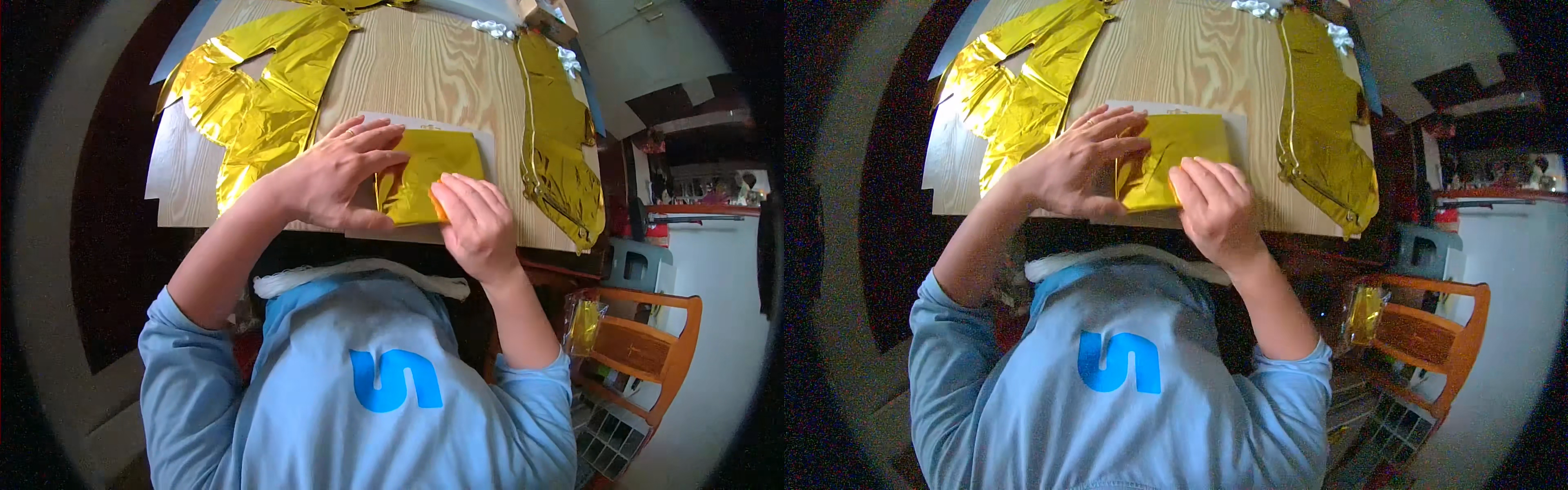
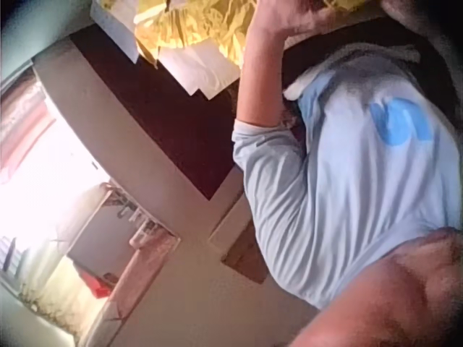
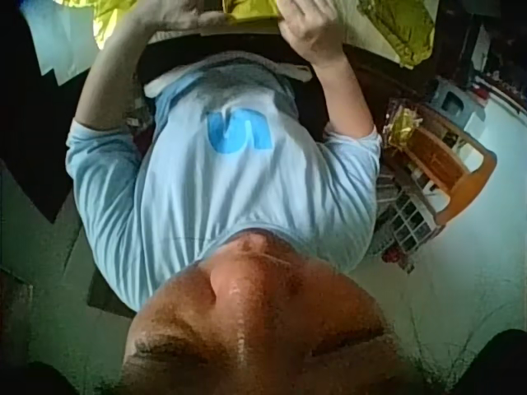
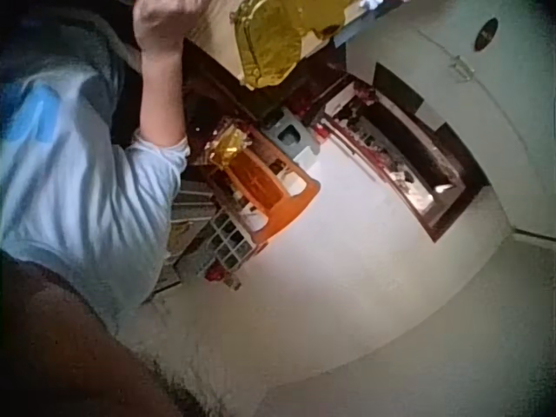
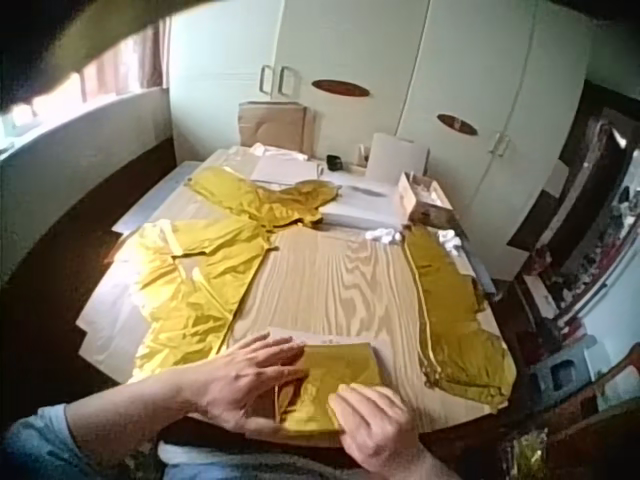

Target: Folding gold foil balloons over cardboard inserts on a wooden table.

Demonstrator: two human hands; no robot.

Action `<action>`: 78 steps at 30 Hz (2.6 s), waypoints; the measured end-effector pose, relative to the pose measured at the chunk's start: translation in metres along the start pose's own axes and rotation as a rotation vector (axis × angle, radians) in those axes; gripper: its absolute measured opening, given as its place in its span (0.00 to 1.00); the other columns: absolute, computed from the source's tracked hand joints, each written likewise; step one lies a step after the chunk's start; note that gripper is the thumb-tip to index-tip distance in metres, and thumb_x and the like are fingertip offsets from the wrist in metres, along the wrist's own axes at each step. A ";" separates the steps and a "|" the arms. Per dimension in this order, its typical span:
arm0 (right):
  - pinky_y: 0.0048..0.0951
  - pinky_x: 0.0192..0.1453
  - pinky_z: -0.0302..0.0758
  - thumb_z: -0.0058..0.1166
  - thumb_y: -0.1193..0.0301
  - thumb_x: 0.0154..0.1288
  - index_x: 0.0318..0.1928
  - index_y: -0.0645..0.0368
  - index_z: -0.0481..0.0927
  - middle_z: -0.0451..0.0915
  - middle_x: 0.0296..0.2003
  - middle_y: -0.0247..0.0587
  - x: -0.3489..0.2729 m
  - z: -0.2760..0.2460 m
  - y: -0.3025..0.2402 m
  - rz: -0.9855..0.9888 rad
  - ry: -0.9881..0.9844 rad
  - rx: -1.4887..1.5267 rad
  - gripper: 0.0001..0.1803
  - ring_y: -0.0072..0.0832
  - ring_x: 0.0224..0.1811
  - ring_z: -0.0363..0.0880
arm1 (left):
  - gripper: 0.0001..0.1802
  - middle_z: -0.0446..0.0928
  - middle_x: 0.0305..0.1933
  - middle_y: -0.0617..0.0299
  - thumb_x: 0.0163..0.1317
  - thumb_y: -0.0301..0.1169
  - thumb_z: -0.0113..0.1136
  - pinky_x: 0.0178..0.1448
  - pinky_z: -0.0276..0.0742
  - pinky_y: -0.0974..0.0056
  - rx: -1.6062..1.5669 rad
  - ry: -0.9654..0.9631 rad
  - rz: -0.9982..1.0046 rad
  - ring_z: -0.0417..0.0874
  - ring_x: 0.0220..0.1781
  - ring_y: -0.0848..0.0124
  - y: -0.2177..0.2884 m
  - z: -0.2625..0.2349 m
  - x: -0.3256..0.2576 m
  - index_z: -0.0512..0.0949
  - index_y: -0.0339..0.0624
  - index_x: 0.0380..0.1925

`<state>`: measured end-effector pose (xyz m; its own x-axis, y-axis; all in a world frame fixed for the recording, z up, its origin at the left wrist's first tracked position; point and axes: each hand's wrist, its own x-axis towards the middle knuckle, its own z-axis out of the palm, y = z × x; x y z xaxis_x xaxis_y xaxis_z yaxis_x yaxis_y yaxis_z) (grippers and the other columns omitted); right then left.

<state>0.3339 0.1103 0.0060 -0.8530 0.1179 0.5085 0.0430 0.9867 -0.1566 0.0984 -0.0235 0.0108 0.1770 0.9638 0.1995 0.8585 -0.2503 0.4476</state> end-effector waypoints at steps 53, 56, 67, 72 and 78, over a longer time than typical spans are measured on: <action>0.39 0.53 0.75 0.62 0.79 0.57 0.37 0.56 0.81 0.85 0.38 0.43 -0.004 -0.001 0.022 0.187 0.058 0.423 0.08 0.41 0.42 0.83 | 0.23 0.63 0.17 0.57 0.74 0.43 0.56 0.28 0.67 0.58 -0.536 0.432 -0.238 0.62 0.23 0.74 -0.025 0.008 0.031 0.78 0.31 0.31; 0.33 0.47 0.77 0.61 0.79 0.60 0.40 0.59 0.82 0.86 0.37 0.43 -0.003 0.003 0.018 0.358 0.129 0.736 0.07 0.31 0.39 0.85 | 0.18 0.80 0.37 0.63 0.77 0.39 0.52 0.49 0.75 0.64 -0.554 0.179 -0.409 0.75 0.41 0.77 -0.039 0.005 0.029 0.80 0.33 0.48; 0.40 0.39 0.78 0.74 0.63 0.52 0.41 0.63 0.81 0.85 0.33 0.49 0.016 0.013 0.020 0.608 -0.017 -0.056 0.22 0.44 0.33 0.84 | 0.18 0.77 0.31 0.62 0.76 0.39 0.54 0.42 0.73 0.63 -0.473 0.154 -0.423 0.69 0.35 0.77 -0.022 0.002 0.032 0.80 0.32 0.44; 0.44 0.35 0.75 0.76 0.59 0.49 0.33 0.58 0.77 0.80 0.27 0.45 0.019 0.003 -0.002 0.534 0.189 -0.401 0.22 0.47 0.30 0.81 | 0.19 0.77 0.30 0.66 0.77 0.39 0.53 0.43 0.75 0.64 -0.470 0.072 -0.504 0.69 0.37 0.80 0.000 -0.018 0.032 0.81 0.30 0.43; 0.43 0.37 0.77 0.69 0.71 0.60 0.30 0.58 0.78 0.80 0.29 0.40 0.005 -0.011 -0.036 0.444 0.180 -0.067 0.10 0.42 0.30 0.80 | 0.20 0.72 0.23 0.62 0.76 0.40 0.53 0.34 0.73 0.62 -0.524 0.145 -0.460 0.66 0.29 0.77 0.007 -0.017 0.032 0.80 0.30 0.38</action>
<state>0.3338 0.0768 0.0233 -0.6415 0.5408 0.5441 0.4209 0.8411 -0.3397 0.1018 0.0037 0.0350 -0.2442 0.9697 -0.0127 0.4799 0.1322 0.8673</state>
